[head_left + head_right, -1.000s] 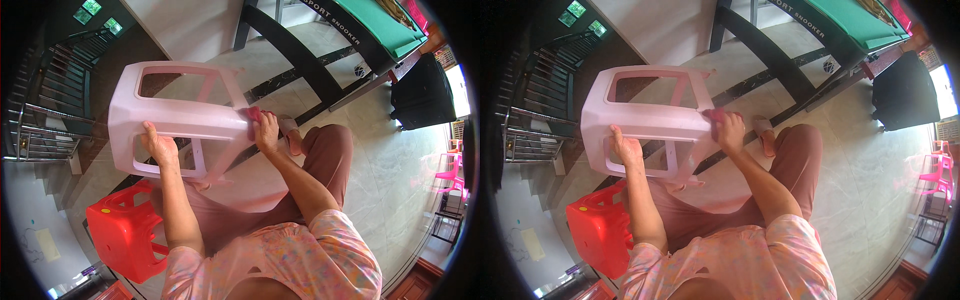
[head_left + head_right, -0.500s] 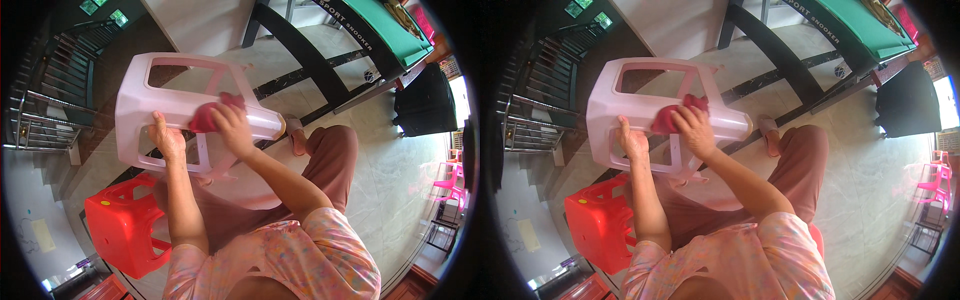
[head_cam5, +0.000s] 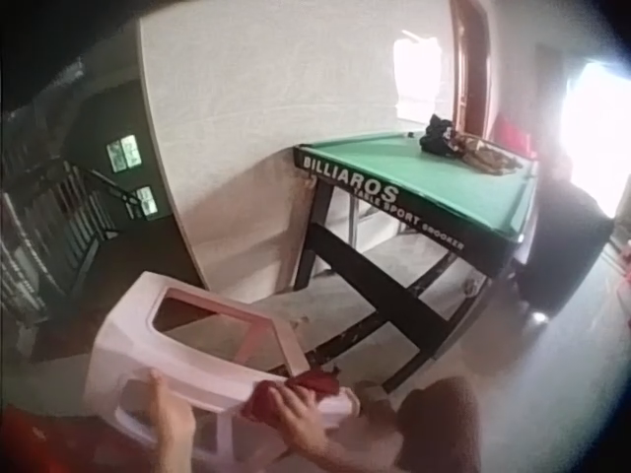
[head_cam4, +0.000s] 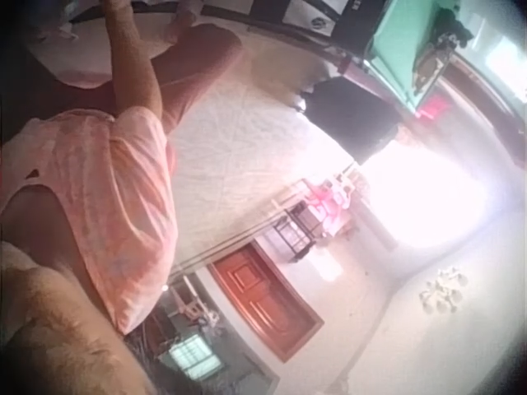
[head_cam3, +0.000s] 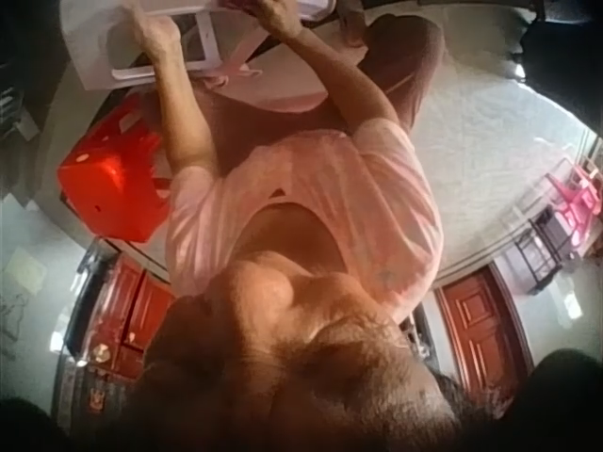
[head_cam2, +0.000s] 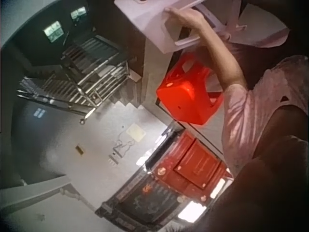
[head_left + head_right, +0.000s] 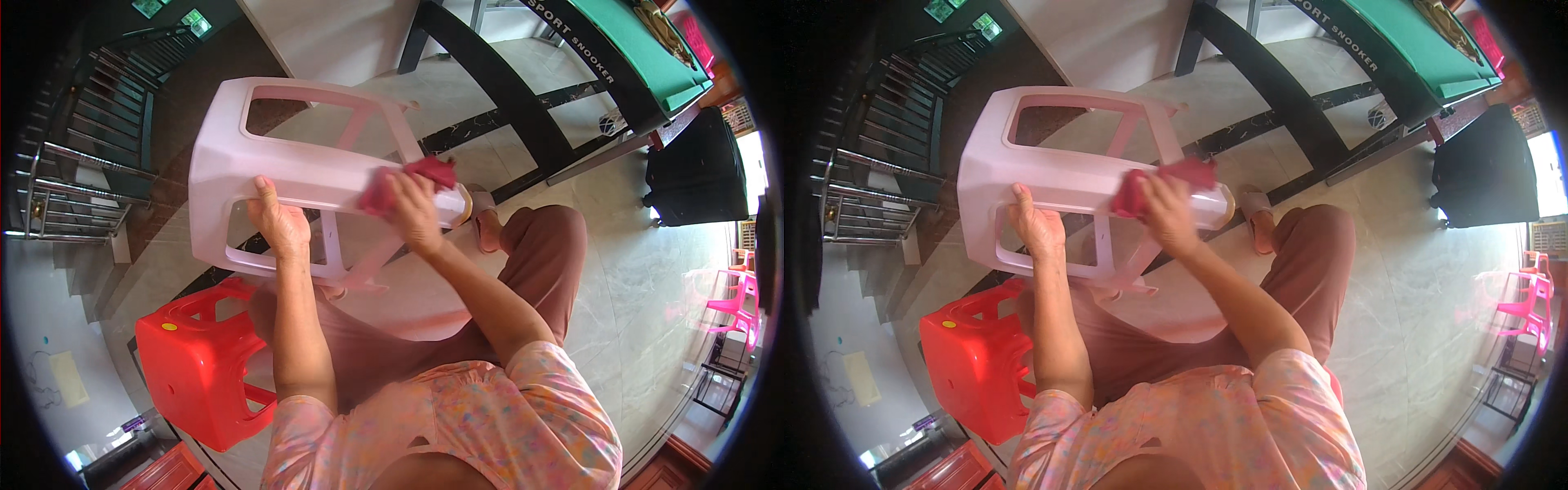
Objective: Cleaning a pink plastic stool with a red cloth
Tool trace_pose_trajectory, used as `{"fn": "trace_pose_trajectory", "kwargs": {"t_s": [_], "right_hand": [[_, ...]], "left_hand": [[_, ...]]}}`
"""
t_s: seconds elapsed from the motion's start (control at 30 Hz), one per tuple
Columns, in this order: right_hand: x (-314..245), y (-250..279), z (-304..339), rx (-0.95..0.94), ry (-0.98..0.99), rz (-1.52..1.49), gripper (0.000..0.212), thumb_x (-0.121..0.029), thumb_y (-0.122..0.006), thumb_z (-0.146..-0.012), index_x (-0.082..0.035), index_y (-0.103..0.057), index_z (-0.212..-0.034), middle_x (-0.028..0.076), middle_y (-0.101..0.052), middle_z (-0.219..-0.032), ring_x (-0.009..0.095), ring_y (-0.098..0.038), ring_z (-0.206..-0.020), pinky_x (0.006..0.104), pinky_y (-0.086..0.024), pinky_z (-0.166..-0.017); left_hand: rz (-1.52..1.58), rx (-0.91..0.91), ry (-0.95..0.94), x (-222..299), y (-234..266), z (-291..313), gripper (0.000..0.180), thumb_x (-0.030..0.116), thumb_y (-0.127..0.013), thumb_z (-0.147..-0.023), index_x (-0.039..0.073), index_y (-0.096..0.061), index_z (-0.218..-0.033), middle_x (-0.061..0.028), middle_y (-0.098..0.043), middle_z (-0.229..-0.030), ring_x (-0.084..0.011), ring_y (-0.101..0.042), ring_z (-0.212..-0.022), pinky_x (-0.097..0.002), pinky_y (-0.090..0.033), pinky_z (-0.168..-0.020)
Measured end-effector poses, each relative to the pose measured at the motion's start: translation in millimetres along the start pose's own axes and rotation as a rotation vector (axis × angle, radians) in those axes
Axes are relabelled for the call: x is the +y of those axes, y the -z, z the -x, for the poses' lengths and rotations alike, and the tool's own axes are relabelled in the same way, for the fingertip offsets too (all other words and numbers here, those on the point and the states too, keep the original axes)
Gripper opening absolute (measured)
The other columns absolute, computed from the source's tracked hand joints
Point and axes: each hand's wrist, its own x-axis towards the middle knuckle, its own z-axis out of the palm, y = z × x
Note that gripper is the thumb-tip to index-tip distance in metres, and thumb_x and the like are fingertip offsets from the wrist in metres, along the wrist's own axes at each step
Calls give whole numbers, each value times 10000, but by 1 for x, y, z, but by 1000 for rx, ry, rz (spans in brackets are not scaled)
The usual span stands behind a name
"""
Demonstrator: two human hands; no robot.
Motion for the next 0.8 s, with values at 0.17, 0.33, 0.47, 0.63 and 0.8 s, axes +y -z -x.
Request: {"fn": "trace_pose_trajectory", "kwargs": {"t_s": [0.17,0.33,0.47,0.63,0.8], "right_hand": [[-58,-30,-49,-31,79,121,535,-153,-589,-686,-125,-488,-1211,97,-479,-1197,337,-450,-1019,476,-381,-866],[-19,-16,-23,-113,103,115,553,-163,-612,-695,-165,-470,-1229,88,-452,-1229,318,-464,-1035,455,-367,-903],[23,30,10,-193,-123,91,519,-73,-607,-692,-88,-477,-1195,128,-483,-1176,360,-448,-1037,435,-337,-941],[40,23,28,-102,-197,106,497,-101,-618,-708,-44,-477,-1181,141,-484,-1170,363,-423,-1060,450,-323,-933],[-17,-22,-5,33,-13,69,625,-124,-666,-646,-22,-447,-1223,167,-448,-1200,390,-427,-1033,518,-365,-846]], "left_hand": [[3,43,74,6,2,2,425,295,-584,-849,-53,-463,-1062,-112,-525,-1066,-222,-522,-992,-404,-417,-902],[8,83,12,2,15,-13,434,294,-596,-839,-51,-475,-1072,-117,-537,-1055,-226,-524,-1002,-393,-420,-894],[44,62,8,3,15,-15,393,280,-601,-837,-46,-502,-1034,-107,-543,-1046,-203,-525,-983,-360,-418,-890],[35,96,-33,0,11,-11,363,268,-594,-845,-41,-512,-1017,-98,-547,-1037,-191,-522,-979,-340,-414,-892],[-11,71,-71,-3,-6,5,389,284,-585,-850,-25,-483,-1062,-98,-514,-1079,-188,-512,-981,-340,-406,-899]]}}
